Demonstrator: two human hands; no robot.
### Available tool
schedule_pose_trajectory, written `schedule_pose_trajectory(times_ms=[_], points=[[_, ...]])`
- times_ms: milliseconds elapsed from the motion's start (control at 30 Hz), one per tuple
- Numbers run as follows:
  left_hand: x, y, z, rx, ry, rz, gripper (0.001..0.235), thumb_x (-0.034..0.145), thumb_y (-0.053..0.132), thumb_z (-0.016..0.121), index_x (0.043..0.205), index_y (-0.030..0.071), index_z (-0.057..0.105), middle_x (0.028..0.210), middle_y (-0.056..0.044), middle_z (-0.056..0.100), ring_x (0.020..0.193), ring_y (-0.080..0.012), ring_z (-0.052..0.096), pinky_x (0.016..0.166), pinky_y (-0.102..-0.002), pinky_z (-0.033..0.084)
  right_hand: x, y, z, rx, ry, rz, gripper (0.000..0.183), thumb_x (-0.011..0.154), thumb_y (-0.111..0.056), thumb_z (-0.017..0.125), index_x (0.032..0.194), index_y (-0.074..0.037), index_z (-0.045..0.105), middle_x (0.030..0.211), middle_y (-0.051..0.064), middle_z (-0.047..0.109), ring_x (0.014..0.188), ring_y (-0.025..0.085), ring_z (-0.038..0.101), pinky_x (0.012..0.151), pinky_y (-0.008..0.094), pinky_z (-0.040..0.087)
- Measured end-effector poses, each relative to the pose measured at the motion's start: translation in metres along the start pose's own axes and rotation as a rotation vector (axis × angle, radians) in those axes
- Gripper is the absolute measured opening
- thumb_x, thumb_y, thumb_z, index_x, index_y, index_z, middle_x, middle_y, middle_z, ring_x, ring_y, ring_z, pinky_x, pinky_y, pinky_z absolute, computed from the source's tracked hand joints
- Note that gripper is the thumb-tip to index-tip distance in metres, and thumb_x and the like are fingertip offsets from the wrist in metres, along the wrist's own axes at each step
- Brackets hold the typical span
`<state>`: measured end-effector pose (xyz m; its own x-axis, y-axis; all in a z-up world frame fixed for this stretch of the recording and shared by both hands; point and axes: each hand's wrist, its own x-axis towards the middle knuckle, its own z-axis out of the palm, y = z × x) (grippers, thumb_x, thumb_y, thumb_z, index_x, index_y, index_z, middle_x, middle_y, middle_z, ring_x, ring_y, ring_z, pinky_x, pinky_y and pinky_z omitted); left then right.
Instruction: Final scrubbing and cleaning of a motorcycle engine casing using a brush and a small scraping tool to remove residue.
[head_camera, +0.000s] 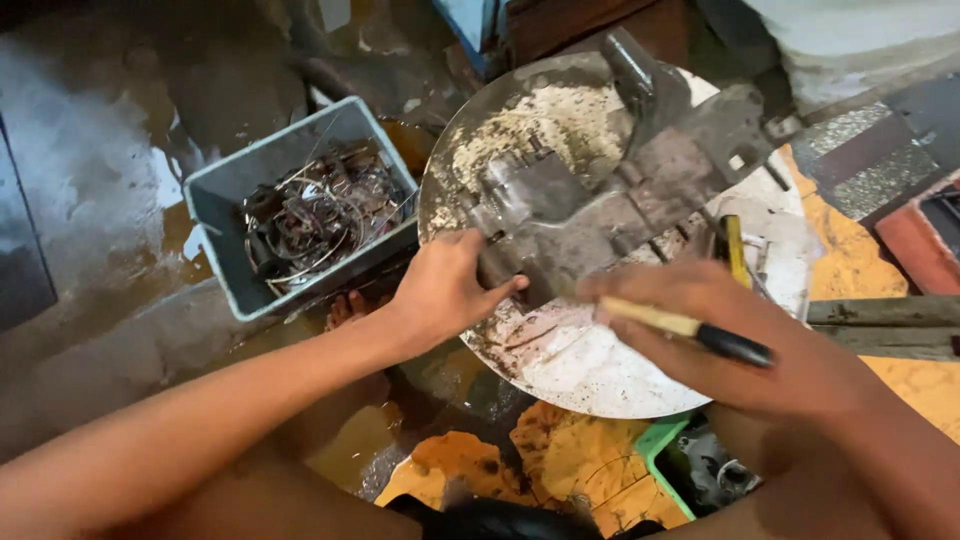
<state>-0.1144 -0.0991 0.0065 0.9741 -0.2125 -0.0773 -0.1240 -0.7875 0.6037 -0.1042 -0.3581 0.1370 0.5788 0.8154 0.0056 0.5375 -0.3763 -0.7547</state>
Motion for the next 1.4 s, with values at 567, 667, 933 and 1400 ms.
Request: schedule_pose_trajectory(times_ms=[567,667,933,1400], points=[[0.008,-0.049,-0.051,-0.174,-0.349,0.07,0.053,0.086,0.033,0.081,0.125,0.004,0.061,0.108,-0.018,0.075,0.109,-0.0358,0.073,0.09,-0.05,0.059,0.034,0.044,0.097,-0.823,0.098,-0.371,0.034,0.09,-0.005,0.067,0.123,0.001,0.063,0.119,0.021,0.067,0.114,0.036,0.068,0.088,0.039,0.06],[0.01,-0.066,-0.055,-0.178,-0.39,0.028,0.044,0.091,0.029,0.074,0.126,0.006,0.063,0.111,-0.018,0.076,0.111,-0.0342,0.072,0.095,-0.05,0.057,0.038,0.045,0.112,-1.0,0.08,-0.377,0.033,0.091,-0.006,0.067,0.123,0.0,0.065,0.118,0.024,0.067,0.116,0.036,0.067,0.094,0.038,0.058],[0.01,-0.087,-0.044,-0.329,-0.432,0.013,0.031,0.1,0.027,0.06,0.118,0.004,0.07,0.106,-0.022,0.077,0.102,-0.0374,0.074,0.089,-0.05,0.058,0.038,0.042,0.11,-0.932,-0.111,-0.397,0.039,0.088,-0.005,0.067,0.126,0.004,0.064,0.113,0.027,0.069,0.118,0.035,0.067,0.094,0.036,0.058],[0.02,-0.087,-0.031,-0.775,-0.547,-0.337,0.061,0.106,0.041,0.046,0.154,0.003,0.043,0.154,-0.026,0.048,0.127,-0.0364,0.063,0.1,-0.044,0.055,0.038,0.041,0.124,-0.949,-0.167,-0.454,0.042,0.082,-0.007,0.077,0.121,0.002,0.066,0.12,0.027,0.068,0.12,0.037,0.066,0.093,0.037,0.058]])
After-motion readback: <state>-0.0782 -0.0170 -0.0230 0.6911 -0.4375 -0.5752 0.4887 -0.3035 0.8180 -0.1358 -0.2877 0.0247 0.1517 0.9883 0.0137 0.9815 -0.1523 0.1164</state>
